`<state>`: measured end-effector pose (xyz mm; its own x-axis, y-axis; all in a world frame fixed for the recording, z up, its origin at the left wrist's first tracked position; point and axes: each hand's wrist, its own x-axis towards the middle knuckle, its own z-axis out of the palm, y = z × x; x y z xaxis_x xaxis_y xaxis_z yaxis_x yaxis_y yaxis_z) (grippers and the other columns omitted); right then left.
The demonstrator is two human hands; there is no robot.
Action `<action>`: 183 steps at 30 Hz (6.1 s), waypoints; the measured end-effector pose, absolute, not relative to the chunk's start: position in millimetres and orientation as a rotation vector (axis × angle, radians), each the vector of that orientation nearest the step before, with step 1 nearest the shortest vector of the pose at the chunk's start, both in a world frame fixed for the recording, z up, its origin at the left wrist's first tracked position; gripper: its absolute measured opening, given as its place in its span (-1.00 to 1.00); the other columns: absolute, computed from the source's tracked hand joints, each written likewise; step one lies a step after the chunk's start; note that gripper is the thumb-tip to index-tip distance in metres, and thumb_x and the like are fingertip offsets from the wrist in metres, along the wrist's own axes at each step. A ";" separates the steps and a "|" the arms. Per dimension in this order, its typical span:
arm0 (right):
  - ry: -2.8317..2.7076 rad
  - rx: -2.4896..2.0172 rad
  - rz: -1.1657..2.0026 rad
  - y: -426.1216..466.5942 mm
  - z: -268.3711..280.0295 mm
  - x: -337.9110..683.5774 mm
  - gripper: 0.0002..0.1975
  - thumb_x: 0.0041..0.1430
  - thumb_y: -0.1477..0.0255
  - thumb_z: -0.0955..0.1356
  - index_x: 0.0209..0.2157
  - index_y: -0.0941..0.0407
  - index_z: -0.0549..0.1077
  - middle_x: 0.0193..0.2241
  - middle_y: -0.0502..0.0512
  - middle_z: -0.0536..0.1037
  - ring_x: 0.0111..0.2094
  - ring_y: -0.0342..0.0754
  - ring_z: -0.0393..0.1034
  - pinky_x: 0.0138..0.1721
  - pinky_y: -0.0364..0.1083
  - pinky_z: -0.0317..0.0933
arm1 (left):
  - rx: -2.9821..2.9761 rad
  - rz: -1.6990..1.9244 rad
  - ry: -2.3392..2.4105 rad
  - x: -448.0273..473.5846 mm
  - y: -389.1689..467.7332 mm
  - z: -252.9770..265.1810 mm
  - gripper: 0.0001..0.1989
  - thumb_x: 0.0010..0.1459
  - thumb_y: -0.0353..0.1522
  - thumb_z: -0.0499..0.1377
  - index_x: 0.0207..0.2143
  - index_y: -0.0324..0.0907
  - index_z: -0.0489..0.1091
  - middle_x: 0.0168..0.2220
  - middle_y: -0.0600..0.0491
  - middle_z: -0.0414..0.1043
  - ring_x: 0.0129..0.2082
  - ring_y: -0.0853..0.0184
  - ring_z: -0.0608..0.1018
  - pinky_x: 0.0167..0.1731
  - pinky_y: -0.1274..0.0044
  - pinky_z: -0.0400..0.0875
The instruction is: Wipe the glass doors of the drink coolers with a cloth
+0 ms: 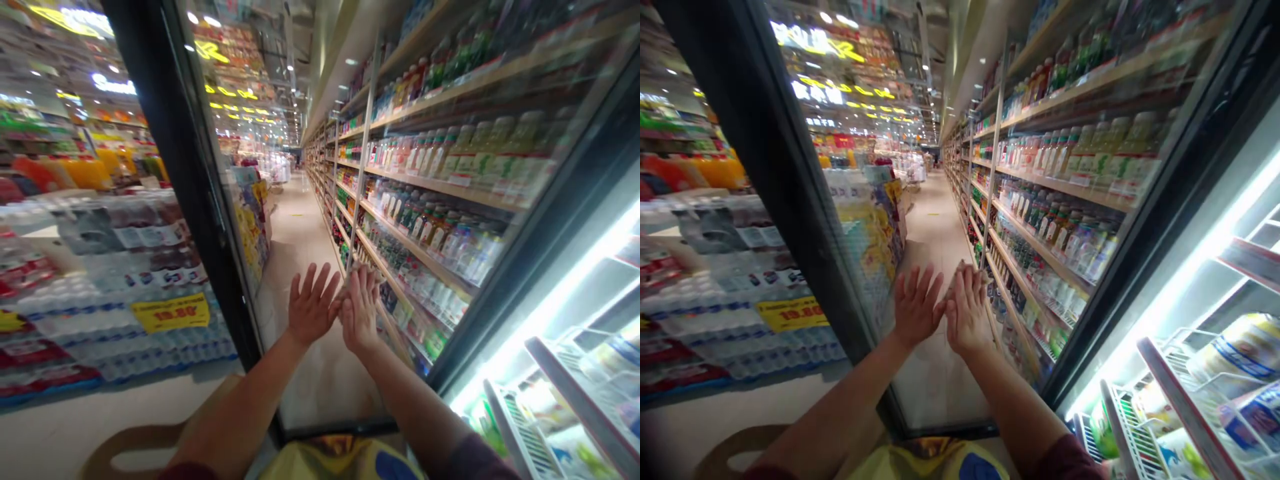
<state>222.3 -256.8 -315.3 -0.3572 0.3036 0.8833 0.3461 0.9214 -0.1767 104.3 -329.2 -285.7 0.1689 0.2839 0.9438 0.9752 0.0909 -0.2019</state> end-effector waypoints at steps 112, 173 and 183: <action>-1.798 -0.329 -0.732 -173.2 -335.7 244.2 -0.59 0.27 0.31 0.32 0.11 0.10 0.49 0.12 0.17 0.53 0.39 0.02 0.06 0.43 0.04 -0.19 | -1.274 -0.761 -1.396 74.5 -295.6 -232.7 -0.30 0.31 -0.23 0.15 0.42 -0.09 -0.02 0.40 -0.07 0.03 0.45 0.05 -0.10 0.40 0.14 -0.25; -1.809 -0.375 -0.765 -160.8 -344.9 238.5 -0.49 0.22 0.43 0.28 0.22 0.05 0.41 0.18 0.12 0.48 0.36 0.00 0.12 0.43 0.02 -0.21 | -1.212 -0.831 -1.380 47.6 -291.0 -177.5 -0.36 0.36 -0.31 0.08 0.42 -0.07 -0.03 0.43 -0.02 -0.08 0.46 0.10 -0.16 0.41 0.13 -0.29; -1.789 -0.346 -0.774 -168.3 -334.4 241.3 -0.55 0.23 0.47 0.25 0.13 0.06 0.48 0.11 0.09 0.54 0.33 -0.03 0.17 0.43 0.01 -0.21 | -1.572 -0.559 -1.345 58.1 -319.6 -368.0 -0.56 0.32 -0.39 0.13 0.24 -0.01 0.35 0.22 0.06 0.37 0.44 0.25 -0.03 0.43 0.30 -0.27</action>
